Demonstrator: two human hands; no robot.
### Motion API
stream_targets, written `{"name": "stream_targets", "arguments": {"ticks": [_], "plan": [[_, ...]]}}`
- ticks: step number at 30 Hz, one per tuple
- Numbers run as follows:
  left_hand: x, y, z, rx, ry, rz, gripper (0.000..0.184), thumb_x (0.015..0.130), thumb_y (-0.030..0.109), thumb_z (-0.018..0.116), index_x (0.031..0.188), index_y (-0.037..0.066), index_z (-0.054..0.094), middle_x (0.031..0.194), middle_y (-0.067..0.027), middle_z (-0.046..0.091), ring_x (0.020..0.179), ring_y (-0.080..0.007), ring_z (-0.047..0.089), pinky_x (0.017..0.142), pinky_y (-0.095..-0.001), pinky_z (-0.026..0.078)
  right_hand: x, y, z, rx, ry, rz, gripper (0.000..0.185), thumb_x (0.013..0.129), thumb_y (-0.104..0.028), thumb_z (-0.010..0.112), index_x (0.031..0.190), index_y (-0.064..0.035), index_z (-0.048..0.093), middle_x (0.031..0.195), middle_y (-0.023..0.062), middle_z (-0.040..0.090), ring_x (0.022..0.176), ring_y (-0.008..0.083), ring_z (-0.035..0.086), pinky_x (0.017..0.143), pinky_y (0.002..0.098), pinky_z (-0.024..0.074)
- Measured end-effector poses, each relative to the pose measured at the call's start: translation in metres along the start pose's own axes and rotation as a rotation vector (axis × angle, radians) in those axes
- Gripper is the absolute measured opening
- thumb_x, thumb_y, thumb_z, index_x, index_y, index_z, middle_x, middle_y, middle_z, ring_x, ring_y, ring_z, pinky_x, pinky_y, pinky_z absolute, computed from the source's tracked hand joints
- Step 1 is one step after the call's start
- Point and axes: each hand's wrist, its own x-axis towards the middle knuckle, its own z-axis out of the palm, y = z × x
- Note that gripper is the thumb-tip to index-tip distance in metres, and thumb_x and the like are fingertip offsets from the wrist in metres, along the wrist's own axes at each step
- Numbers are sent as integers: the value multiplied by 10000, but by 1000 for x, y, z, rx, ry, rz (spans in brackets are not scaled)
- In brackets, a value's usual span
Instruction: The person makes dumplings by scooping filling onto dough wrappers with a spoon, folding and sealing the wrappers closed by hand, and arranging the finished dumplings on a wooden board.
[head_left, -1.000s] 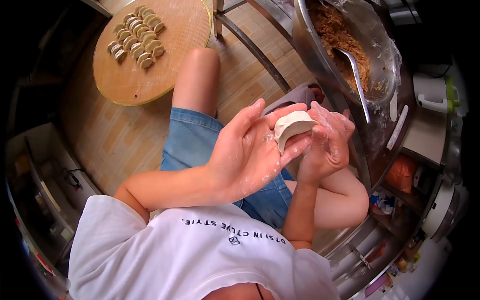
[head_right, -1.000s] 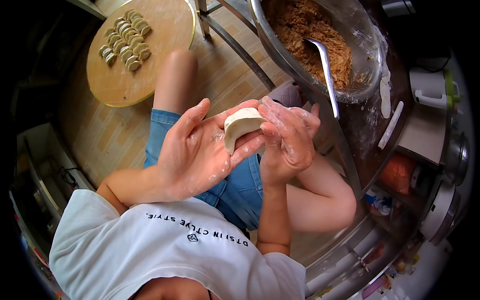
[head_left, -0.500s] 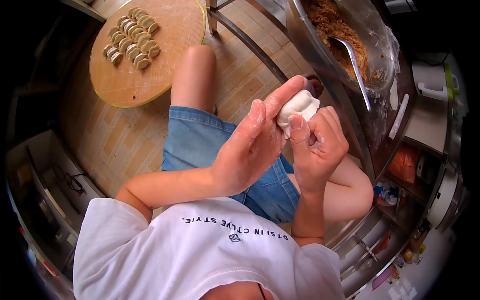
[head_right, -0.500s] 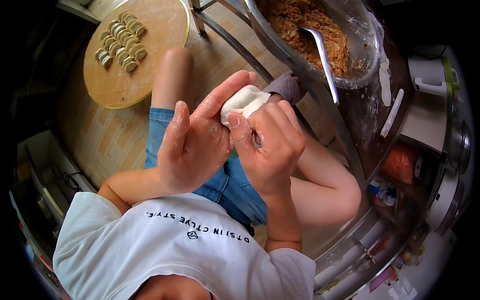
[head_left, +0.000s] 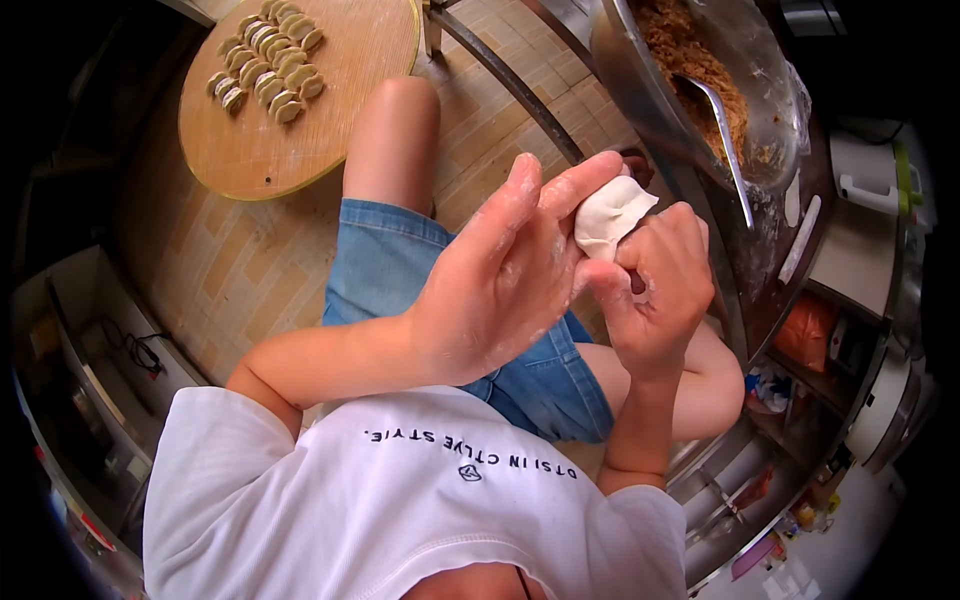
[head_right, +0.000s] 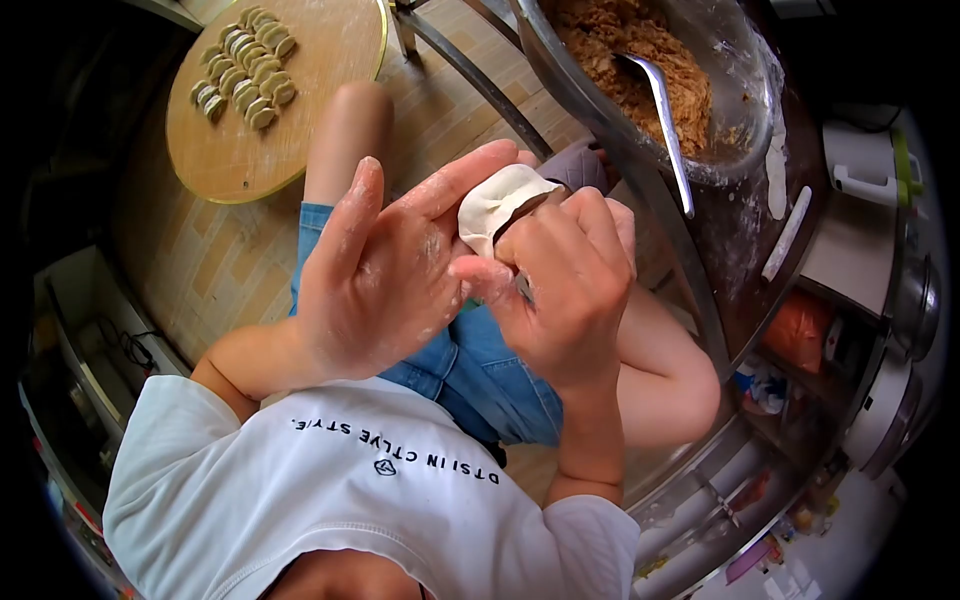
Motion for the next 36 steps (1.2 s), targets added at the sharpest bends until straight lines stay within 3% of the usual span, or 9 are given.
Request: {"name": "stream_targets", "arguments": {"ticks": [3,6,12,15,16,20,23,33,36], "plan": [[0,2,-8,-60,-113,-11,667,947,481,197,1377,-27,156,1276,-86,383,1181,-187,352,983,-298,269,4,-4,-10,-134,-103,-37,281,751,-322,626,642,-81,532,609,31,462,574,226,420,602,357,320],[-2,5,-2,34,-29,-29,677,946,486,193,1374,-36,155,1267,-85,387,1159,-180,362,971,-295,277,2,-1,-5,-259,-72,-100,313,741,-368,620,646,-81,539,611,24,475,584,217,435,614,356,321],[0,8,8,23,16,-65,696,940,504,186,1369,-43,170,1241,-77,405,1087,-153,383,929,-281,293,3,5,-5,-210,-61,-196,376,702,-437,647,664,-79,539,624,24,488,605,210,456,591,343,325],[1,14,-3,101,-100,-120,693,936,517,185,1364,-26,224,1248,-51,404,1097,-137,379,913,-261,291,6,-5,-40,12,-58,-98,490,735,-537,605,729,-51,538,599,34,430,586,200,397,595,349,322],[0,17,-2,147,-82,-167,715,923,536,158,1373,-17,208,1288,-64,381,1137,-147,372,954,-278,272,9,9,-44,27,27,-196,571,690,-626,595,760,-61,559,683,39,462,648,183,419,624,331,341],[0,23,10,214,-98,-281,765,895,583,107,1392,6,174,1375,-87,328,1235,-167,336,1041,-314,223,27,16,-35,193,-64,-215,281,660,-288,694,878,-111,689,841,36,554,829,193,441,724,305,379],[-3,24,9,235,-129,-303,776,889,597,107,1395,12,173,1387,-86,316,1251,-169,323,1048,-318,215,30,22,-35,118,-95,-341,227,632,-260,701,818,-130,699,875,26,566,816,187,437,717,302,375],[1,16,4,59,-276,-238,759,898,578,102,1388,4,181,1390,-107,312,1283,-192,302,1056,-344,225,18,26,-22,293,76,-177,188,686,-291,684,806,-150,716,917,14,627,767,160,428,810,303,329],[-2,10,12,-110,-110,-207,723,916,541,123,1380,-11,173,1375,-150,320,1275,-244,319,1059,-365,233,14,23,-12,293,137,-151,288,719,-363,653,855,-116,712,917,12,644,810,166,451,839,323,336]]}}
